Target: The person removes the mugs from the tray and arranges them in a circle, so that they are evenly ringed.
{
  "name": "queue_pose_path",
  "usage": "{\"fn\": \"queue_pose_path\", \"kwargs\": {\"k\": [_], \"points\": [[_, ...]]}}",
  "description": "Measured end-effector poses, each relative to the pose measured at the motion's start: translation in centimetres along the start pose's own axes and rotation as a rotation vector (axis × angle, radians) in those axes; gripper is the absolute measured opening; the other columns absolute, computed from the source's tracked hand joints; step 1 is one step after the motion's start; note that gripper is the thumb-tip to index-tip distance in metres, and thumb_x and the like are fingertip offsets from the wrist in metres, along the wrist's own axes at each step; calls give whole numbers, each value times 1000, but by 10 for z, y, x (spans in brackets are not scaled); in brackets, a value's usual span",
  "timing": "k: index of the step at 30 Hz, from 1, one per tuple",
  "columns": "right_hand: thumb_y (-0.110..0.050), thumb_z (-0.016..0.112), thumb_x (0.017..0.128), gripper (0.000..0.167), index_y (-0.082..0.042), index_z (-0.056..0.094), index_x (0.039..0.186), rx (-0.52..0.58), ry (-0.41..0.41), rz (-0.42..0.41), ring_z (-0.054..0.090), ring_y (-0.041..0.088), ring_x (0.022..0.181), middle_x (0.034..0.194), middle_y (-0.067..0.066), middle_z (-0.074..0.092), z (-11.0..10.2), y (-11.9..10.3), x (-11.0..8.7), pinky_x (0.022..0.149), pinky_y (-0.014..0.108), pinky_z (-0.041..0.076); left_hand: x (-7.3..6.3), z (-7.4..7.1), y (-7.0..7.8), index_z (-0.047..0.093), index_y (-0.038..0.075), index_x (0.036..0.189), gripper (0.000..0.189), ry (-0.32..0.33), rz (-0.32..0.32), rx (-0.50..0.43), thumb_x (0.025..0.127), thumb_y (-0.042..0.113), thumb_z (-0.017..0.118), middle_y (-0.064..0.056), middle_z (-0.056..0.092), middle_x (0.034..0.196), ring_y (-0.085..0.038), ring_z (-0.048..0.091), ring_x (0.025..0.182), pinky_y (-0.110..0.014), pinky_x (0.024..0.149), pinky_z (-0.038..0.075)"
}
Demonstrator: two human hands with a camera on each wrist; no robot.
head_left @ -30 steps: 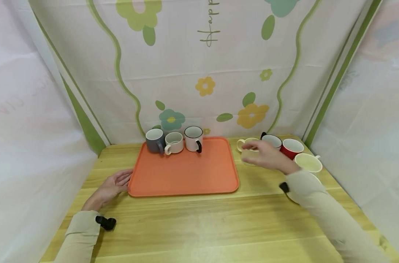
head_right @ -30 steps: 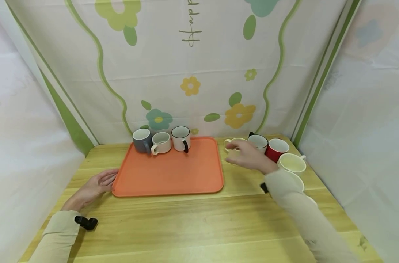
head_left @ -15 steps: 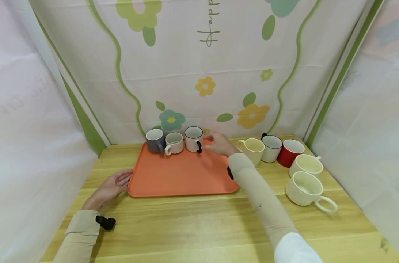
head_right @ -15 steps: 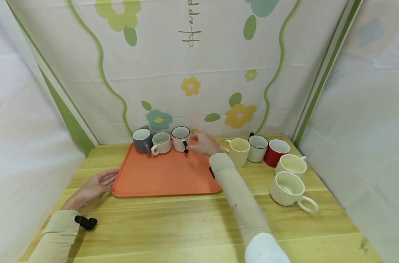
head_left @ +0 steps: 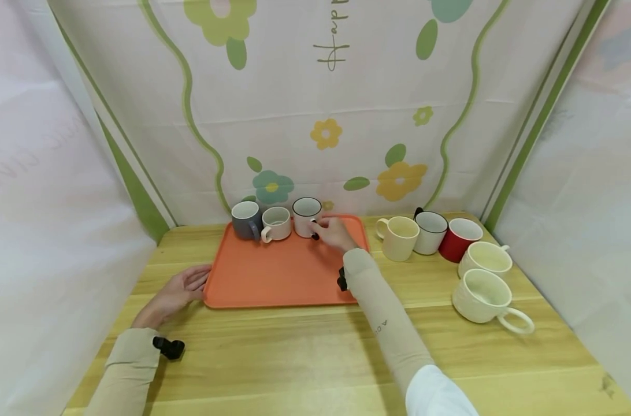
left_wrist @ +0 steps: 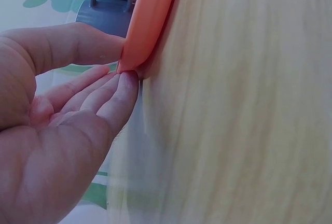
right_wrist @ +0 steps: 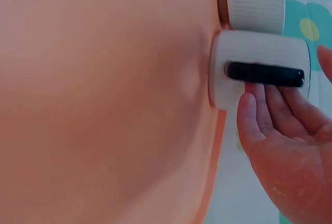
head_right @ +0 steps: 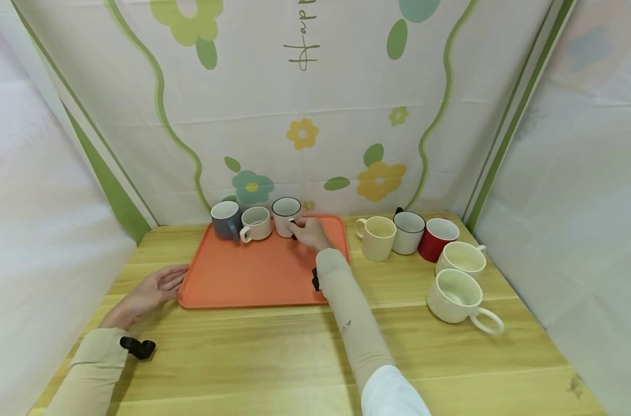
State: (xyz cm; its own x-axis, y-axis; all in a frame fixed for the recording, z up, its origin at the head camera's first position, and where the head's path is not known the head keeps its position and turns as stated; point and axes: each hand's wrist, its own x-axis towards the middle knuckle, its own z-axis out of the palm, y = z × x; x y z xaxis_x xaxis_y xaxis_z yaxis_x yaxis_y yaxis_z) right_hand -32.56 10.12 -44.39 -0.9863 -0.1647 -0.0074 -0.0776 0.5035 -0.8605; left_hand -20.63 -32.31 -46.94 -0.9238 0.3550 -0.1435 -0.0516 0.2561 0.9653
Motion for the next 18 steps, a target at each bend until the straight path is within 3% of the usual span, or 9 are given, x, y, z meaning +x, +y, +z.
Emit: {"fn": "queue_pose_path", "kwargs": {"k": [4,8,11,14,18], "points": [[-40,55,111,49,5,73,108,58,-10,0,46,21,76,89,16,65,6,2,-1,70,31,38,0,0,0,16,-10,165,84,7,-5,7,94,-14,60,-35,14,172,-49,13,158,-11,99,53],[-35,56,111,47,8,73,104,180,2,-7,54,30,84,94,17,70,10,1,-5,74,31,44,0,0,-1,16,-10,165,84,6,-6,3,94,-13,61,-35,14,172,-49,13,158,-11,100,53],[-31,58,110,45,11,72,101,294,-25,11,55,27,83,91,12,69,10,0,-8,76,31,45,0,1,-2,16,-10,165,84,9,-5,-6,94,-14,61,-35,14,172,-49,13,158,-11,100,53],[-27,58,110,39,9,72,105,438,-88,77,55,21,84,93,8,68,6,-5,-11,80,31,47,0,2,-1,15,-10,165,84,2,1,-3,94,-14,60,-35,13,172,-50,12,157,-11,100,53],[-25,60,108,25,-2,68,101,589,-117,234,57,18,80,88,5,66,-3,-21,-16,80,31,48,0,2,0,15,-10,165,85,0,6,3,94,-13,61,-35,14,172,-51,12,157,-11,100,53]]}}
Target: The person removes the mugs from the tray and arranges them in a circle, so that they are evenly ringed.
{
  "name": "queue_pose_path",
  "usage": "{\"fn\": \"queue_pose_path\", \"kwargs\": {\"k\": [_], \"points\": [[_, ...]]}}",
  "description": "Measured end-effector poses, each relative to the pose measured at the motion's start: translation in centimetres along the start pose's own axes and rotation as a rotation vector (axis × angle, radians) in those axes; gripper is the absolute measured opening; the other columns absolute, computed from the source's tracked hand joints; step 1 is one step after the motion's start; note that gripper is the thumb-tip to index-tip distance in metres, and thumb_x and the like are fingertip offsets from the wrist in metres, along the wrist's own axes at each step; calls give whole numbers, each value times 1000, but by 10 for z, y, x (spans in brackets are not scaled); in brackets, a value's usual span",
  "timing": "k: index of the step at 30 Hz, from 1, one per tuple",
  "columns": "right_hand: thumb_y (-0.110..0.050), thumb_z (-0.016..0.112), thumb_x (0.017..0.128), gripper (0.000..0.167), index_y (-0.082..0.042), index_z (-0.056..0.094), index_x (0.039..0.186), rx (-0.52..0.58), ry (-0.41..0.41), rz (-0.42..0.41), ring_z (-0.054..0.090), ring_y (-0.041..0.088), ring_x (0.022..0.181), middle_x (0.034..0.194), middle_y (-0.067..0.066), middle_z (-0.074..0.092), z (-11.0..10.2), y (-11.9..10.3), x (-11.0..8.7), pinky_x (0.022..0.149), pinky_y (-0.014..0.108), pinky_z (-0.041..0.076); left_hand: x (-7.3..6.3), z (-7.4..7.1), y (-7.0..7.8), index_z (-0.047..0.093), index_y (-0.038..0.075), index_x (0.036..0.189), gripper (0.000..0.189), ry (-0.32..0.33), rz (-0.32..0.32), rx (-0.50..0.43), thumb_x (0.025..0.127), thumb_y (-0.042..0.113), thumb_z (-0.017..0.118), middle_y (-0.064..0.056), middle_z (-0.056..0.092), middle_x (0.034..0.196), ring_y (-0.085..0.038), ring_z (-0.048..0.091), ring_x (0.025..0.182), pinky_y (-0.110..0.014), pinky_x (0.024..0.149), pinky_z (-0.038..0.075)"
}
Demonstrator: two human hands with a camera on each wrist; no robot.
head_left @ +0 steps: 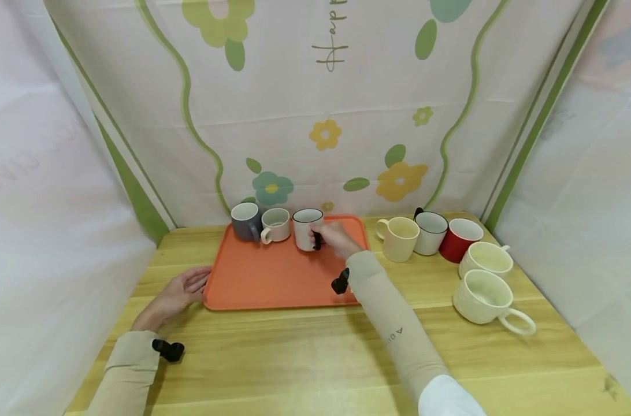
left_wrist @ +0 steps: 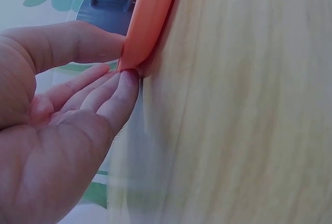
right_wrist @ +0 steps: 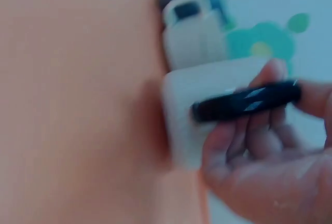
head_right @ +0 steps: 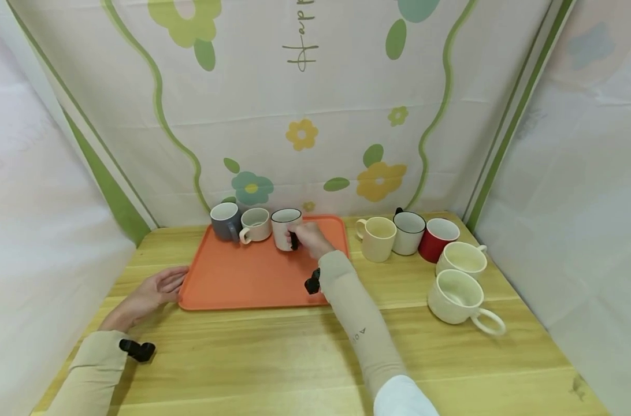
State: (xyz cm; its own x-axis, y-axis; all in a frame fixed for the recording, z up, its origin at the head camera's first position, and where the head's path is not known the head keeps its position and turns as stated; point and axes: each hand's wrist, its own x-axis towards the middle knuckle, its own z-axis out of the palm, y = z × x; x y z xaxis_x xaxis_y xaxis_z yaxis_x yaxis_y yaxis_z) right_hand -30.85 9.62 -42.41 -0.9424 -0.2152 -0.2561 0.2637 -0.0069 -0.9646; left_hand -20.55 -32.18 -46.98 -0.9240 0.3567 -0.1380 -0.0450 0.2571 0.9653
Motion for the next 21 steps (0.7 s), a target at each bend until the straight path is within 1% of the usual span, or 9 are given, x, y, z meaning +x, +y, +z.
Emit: {"fn": "queue_pose_path", "kwargs": {"k": [3,5,7,9,16,21], "points": [[-24,61,108,19,-9,66,99,66,43,89,56,13,75,85,2,64,-1,-11,-13,77,29,47,-1,-1,-1,15,-9,165,85,2,-1,1,95,-12,62,-34,14,172,-50,12,157,-11,101,52],[-25,61,108,19,-9,67,98,72,61,116,55,12,73,84,1,65,-3,-15,-23,74,28,46,-1,-1,-1,14,-9,166,85,-1,0,2,95,-13,61,-35,13,172,-50,12,157,-11,102,51],[-25,62,107,21,-9,68,96,49,74,121,56,12,71,82,0,65,-8,-17,-34,72,27,47,-1,-1,-1,14,-9,166,85,-3,-2,-3,95,-13,61,-34,13,172,-50,11,158,-11,102,51],[-26,62,108,24,-7,69,94,25,83,103,56,13,71,79,0,65,-14,-18,-49,71,27,47,-1,0,0,14,-9,166,85,-6,-2,-10,95,-13,60,-34,12,172,-49,11,158,-11,102,52],[-24,62,107,27,-3,67,91,9,107,22,55,13,69,74,-1,63,-41,-16,-105,72,25,51,-2,1,2,14,-9,166,87,-1,-7,-16,94,-13,61,-34,13,172,-49,12,158,-10,101,52],[-24,57,110,29,-3,67,92,-71,43,-24,56,12,74,76,-3,63,-68,-12,-150,79,25,51,-2,2,3,13,-9,166,87,-1,-6,-26,94,-14,61,-35,12,172,-50,11,158,-10,101,52]]}}
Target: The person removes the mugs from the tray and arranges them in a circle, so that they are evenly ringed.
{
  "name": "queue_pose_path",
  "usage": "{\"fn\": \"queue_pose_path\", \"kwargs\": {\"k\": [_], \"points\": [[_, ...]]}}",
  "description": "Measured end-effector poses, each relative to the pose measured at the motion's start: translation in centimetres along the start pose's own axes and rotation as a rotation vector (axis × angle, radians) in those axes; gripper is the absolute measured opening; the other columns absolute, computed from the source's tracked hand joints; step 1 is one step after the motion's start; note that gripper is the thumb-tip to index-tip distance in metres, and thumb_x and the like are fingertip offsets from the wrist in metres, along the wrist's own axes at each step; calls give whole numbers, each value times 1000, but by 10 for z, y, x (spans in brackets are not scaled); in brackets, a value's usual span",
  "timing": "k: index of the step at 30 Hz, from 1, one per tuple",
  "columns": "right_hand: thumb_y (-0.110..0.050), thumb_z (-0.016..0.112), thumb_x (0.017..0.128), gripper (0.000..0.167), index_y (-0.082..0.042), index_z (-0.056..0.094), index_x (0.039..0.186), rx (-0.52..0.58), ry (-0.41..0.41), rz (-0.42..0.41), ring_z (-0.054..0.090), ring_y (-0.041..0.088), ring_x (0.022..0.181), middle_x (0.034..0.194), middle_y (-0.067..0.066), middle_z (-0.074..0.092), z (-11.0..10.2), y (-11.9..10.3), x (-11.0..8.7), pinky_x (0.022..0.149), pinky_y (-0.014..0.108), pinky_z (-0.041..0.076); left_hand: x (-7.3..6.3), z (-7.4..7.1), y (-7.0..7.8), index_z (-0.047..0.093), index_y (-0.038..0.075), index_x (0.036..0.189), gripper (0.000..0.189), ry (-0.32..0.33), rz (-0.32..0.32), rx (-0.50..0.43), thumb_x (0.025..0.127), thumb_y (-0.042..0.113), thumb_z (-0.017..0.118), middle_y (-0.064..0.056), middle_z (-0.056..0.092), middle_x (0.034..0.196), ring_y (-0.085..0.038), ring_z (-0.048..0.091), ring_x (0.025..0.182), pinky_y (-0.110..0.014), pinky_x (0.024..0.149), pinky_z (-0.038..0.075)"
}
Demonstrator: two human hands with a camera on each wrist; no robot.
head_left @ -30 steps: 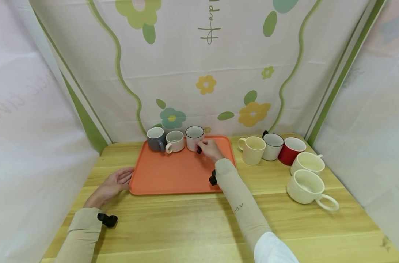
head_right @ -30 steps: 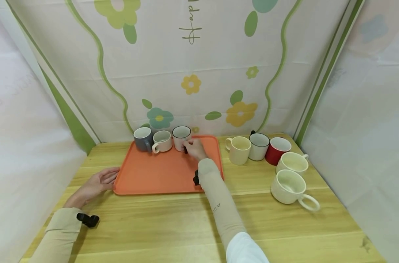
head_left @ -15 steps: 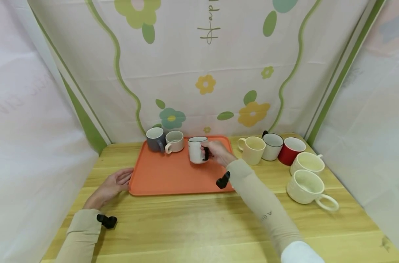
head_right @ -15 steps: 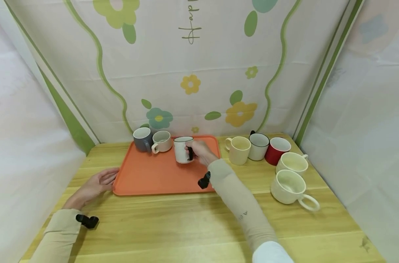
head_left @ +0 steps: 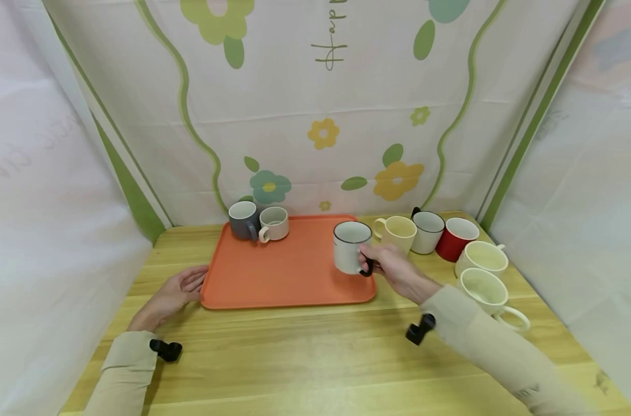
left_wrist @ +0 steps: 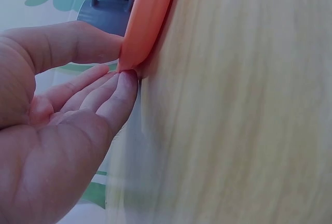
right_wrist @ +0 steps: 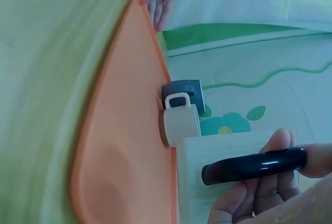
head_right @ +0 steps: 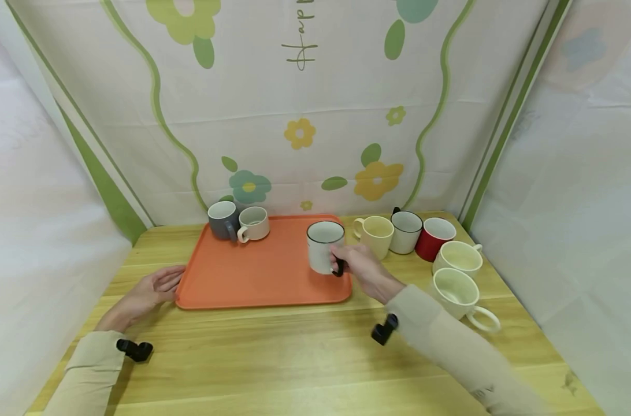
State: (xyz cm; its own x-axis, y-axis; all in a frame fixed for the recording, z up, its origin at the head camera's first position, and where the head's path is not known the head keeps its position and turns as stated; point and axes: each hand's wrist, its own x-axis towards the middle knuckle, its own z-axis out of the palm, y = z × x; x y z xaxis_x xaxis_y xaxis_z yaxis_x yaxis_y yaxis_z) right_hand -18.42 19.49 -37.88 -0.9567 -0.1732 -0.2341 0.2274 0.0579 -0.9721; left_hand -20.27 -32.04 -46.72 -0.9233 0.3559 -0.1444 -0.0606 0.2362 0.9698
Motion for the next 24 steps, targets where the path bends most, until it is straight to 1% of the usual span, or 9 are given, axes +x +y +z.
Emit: {"fn": "queue_pose_path", "kwargs": {"k": [3,5,9,11,17,21,24], "points": [[-24,57,110,31,-3,69,91,-41,-26,-11,57,11,76,76,-5,63,-17,5,-26,82,24,51,0,0,1,13,-10,166,87,-2,5,3,94,-14,61,-35,12,172,-50,11,158,-10,102,51],[-25,58,110,32,-3,71,92,-63,-21,-10,59,10,76,77,-5,64,-26,9,-43,83,23,52,1,-1,2,13,-10,165,86,-4,7,5,94,-14,61,-35,12,172,-50,11,157,-10,102,51],[-29,60,109,35,0,74,95,-103,11,6,61,9,79,81,-6,67,-42,17,-72,83,23,52,2,-1,2,13,-10,165,86,-3,10,10,94,-14,61,-35,13,172,-50,11,157,-10,101,51],[-33,61,108,37,0,75,97,-115,48,25,61,9,82,82,-5,67,-47,23,-84,84,23,53,3,-1,3,14,-10,165,85,-4,13,18,94,-13,61,-35,13,172,-50,12,157,-10,101,51],[-37,63,107,40,-1,78,98,-94,159,75,63,10,94,86,-6,69,-58,43,-108,90,21,55,1,-2,0,14,-10,165,85,-8,14,21,95,-12,62,-35,12,172,-50,12,157,-9,100,51],[-41,63,106,41,-4,80,100,-89,241,93,63,7,98,88,-8,71,-64,60,-119,92,17,54,-1,-2,-3,14,-9,166,85,-10,17,23,96,-10,63,-35,13,172,-50,13,157,-10,101,51],[-42,65,105,40,-6,82,104,-98,303,106,64,3,98,90,-10,74,-68,71,-124,91,14,53,-1,-3,-3,14,-8,166,85,-15,17,16,97,-9,63,-35,13,172,-49,13,157,-11,101,52]]}}
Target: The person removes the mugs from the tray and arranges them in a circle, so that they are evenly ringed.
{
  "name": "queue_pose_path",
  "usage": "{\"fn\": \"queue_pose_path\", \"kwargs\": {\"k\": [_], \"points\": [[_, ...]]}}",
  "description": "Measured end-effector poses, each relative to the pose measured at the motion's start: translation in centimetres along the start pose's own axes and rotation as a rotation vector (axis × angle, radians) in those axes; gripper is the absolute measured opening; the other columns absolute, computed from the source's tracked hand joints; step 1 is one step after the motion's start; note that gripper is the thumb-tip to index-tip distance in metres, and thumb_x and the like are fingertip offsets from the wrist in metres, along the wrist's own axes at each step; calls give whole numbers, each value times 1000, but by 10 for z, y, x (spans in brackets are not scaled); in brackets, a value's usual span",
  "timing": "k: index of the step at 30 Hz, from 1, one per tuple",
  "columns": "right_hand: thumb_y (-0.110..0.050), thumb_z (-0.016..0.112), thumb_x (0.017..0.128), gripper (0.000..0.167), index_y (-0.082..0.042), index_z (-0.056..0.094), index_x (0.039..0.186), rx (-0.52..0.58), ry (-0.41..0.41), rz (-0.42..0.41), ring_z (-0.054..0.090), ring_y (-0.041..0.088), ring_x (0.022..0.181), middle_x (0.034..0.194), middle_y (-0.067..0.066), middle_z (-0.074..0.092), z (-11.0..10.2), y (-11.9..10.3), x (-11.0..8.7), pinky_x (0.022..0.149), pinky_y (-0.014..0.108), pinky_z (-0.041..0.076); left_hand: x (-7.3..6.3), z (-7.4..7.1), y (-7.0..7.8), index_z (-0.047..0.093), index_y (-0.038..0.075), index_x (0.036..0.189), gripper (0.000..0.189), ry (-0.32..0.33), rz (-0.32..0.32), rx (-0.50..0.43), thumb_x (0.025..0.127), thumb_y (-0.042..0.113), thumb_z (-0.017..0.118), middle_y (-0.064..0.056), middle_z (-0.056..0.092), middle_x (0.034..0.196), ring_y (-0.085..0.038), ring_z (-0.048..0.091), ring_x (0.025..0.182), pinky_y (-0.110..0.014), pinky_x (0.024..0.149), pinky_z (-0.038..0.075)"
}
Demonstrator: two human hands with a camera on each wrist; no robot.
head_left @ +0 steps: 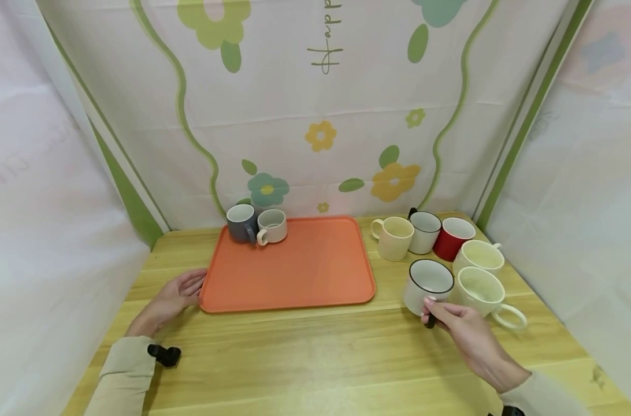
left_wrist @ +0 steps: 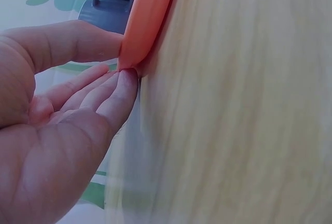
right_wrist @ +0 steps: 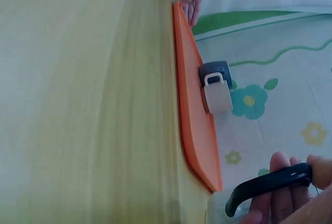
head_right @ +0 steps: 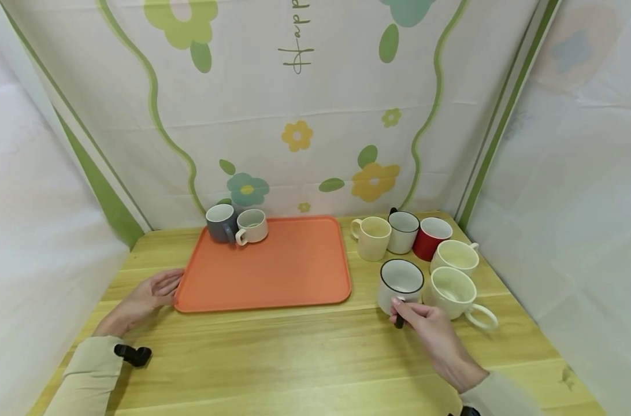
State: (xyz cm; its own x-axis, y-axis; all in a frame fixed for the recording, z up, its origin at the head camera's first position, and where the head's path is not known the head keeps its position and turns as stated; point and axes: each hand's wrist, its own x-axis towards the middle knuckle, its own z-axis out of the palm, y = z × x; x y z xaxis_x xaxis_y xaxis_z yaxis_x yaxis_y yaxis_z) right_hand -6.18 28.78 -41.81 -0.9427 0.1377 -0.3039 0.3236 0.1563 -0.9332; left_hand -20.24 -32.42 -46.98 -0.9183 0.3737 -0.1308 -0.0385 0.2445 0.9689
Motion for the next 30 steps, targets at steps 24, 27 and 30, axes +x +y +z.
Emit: {"fn": "queue_pose_path", "kwargs": {"k": [24,27,30], "points": [[-42,70,102,34,-13,86,110,67,90,1,66,-4,95,86,-14,80,-12,35,5,88,17,54,0,-2,-2,14,-10,165,85,11,10,15,96,-10,63,-36,13,171,-34,26,158,-10,102,52],[-41,70,102,33,-12,85,111,86,85,-7,67,-4,94,87,-13,80,-12,37,7,88,17,55,0,-1,-3,15,-11,165,84,8,26,6,96,-9,63,-38,13,170,-25,33,156,-11,102,52],[-38,70,102,32,-11,85,111,104,84,-9,68,-3,93,88,-12,80,-13,38,9,87,17,56,0,-1,-4,13,-13,164,84,-3,47,-13,97,-10,63,-40,12,169,-11,42,151,-11,103,52]]}}
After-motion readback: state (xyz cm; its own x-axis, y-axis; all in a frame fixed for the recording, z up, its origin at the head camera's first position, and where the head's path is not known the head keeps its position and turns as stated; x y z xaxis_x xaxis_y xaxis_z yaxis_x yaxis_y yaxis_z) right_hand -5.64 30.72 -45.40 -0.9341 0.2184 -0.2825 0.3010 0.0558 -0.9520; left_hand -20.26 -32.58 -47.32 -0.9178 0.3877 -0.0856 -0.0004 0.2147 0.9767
